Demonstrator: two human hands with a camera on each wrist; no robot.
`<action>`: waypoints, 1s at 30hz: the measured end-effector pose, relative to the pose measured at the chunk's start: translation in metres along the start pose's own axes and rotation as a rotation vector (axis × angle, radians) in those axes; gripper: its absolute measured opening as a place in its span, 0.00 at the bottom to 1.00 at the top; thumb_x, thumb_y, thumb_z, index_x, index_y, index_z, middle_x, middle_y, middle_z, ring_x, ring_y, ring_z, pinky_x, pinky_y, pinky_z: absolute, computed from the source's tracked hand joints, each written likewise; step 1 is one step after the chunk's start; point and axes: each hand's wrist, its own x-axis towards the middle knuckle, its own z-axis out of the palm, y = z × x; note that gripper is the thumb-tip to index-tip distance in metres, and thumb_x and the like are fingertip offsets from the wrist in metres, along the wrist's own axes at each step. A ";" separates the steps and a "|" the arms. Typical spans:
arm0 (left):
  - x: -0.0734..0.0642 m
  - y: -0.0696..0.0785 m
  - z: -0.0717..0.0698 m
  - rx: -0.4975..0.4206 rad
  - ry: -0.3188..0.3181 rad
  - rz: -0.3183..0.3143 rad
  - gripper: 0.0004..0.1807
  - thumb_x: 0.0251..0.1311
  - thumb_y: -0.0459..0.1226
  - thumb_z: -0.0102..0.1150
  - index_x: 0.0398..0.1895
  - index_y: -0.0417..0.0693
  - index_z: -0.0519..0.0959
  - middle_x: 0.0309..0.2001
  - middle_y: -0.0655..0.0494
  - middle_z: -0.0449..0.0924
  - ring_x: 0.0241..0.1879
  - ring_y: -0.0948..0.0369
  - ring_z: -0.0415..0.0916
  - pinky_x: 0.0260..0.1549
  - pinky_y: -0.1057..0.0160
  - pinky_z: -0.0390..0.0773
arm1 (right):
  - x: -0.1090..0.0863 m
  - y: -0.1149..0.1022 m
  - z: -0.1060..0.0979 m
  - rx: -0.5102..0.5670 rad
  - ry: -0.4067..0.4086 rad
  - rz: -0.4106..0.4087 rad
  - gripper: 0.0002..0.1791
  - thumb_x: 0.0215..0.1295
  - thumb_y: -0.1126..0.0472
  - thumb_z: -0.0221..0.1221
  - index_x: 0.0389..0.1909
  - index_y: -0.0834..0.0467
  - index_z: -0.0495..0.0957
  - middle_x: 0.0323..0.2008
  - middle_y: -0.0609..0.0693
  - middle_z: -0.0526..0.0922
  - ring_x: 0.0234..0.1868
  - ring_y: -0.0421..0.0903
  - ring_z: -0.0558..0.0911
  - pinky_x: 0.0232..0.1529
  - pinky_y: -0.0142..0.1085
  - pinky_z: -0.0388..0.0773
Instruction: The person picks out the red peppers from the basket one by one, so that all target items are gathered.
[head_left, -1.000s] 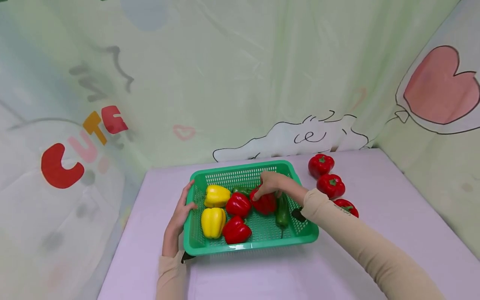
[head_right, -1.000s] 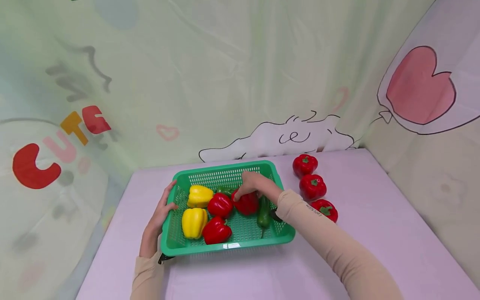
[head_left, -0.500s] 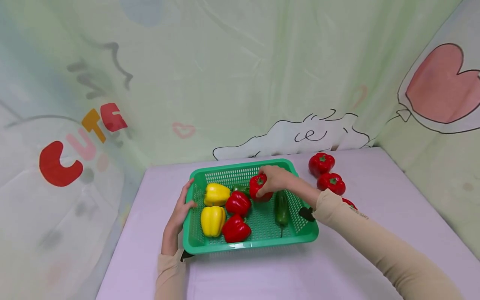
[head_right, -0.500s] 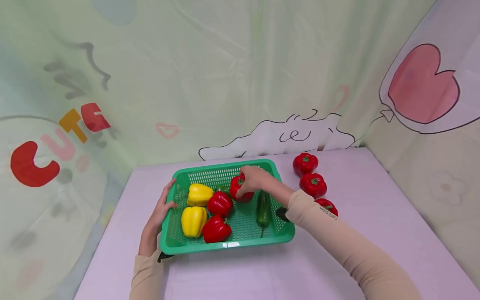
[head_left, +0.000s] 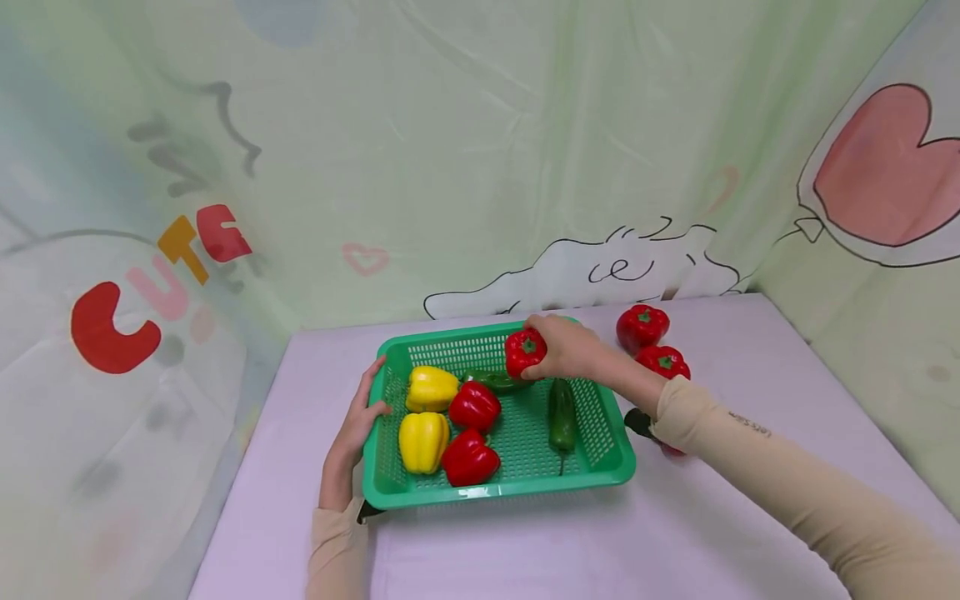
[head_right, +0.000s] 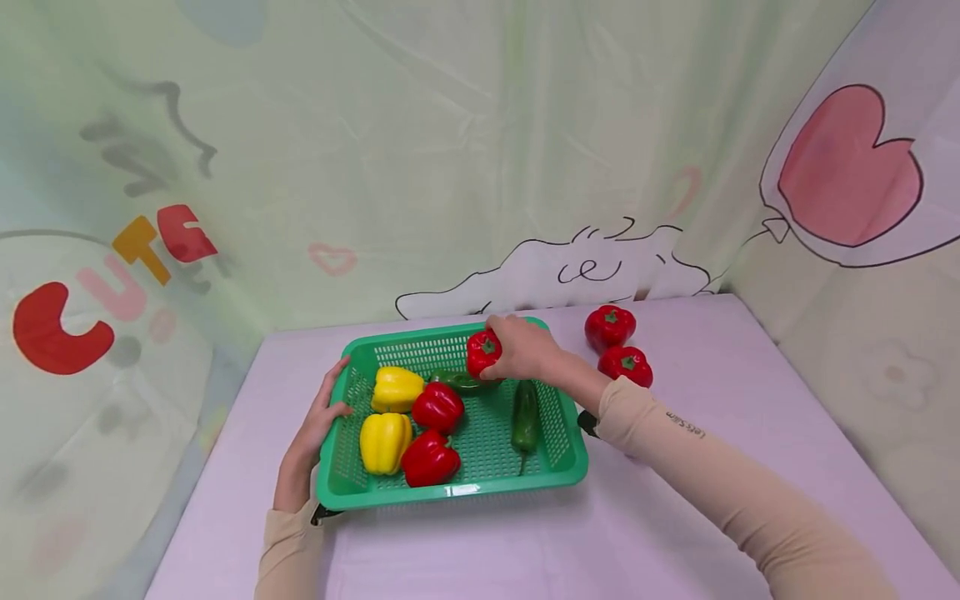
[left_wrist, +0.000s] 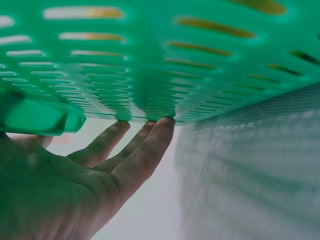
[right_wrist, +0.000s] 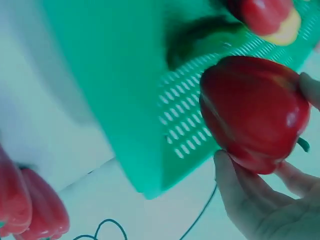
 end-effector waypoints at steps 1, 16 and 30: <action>0.000 0.001 0.000 0.002 0.004 0.000 0.46 0.55 0.25 0.44 0.79 0.57 0.47 0.78 0.48 0.41 0.68 0.46 0.53 0.56 0.51 0.63 | 0.000 0.001 0.000 -0.012 0.009 -0.015 0.39 0.49 0.51 0.73 0.60 0.64 0.70 0.46 0.58 0.79 0.45 0.53 0.79 0.39 0.43 0.81; -0.009 0.028 -0.002 -0.008 -0.020 -0.045 0.46 0.56 0.22 0.42 0.80 0.49 0.43 0.78 0.43 0.37 0.69 0.42 0.51 0.57 0.49 0.62 | -0.003 0.011 -0.005 0.185 0.037 -0.083 0.46 0.49 0.56 0.74 0.67 0.62 0.63 0.56 0.61 0.76 0.54 0.57 0.77 0.45 0.47 0.81; -0.003 0.000 0.000 -0.048 -0.010 -0.003 0.46 0.56 0.24 0.43 0.79 0.58 0.46 0.78 0.47 0.40 0.69 0.44 0.53 0.59 0.44 0.62 | -0.011 0.029 -0.010 0.190 0.133 -0.130 0.43 0.51 0.52 0.73 0.67 0.62 0.67 0.60 0.59 0.75 0.57 0.57 0.75 0.47 0.50 0.80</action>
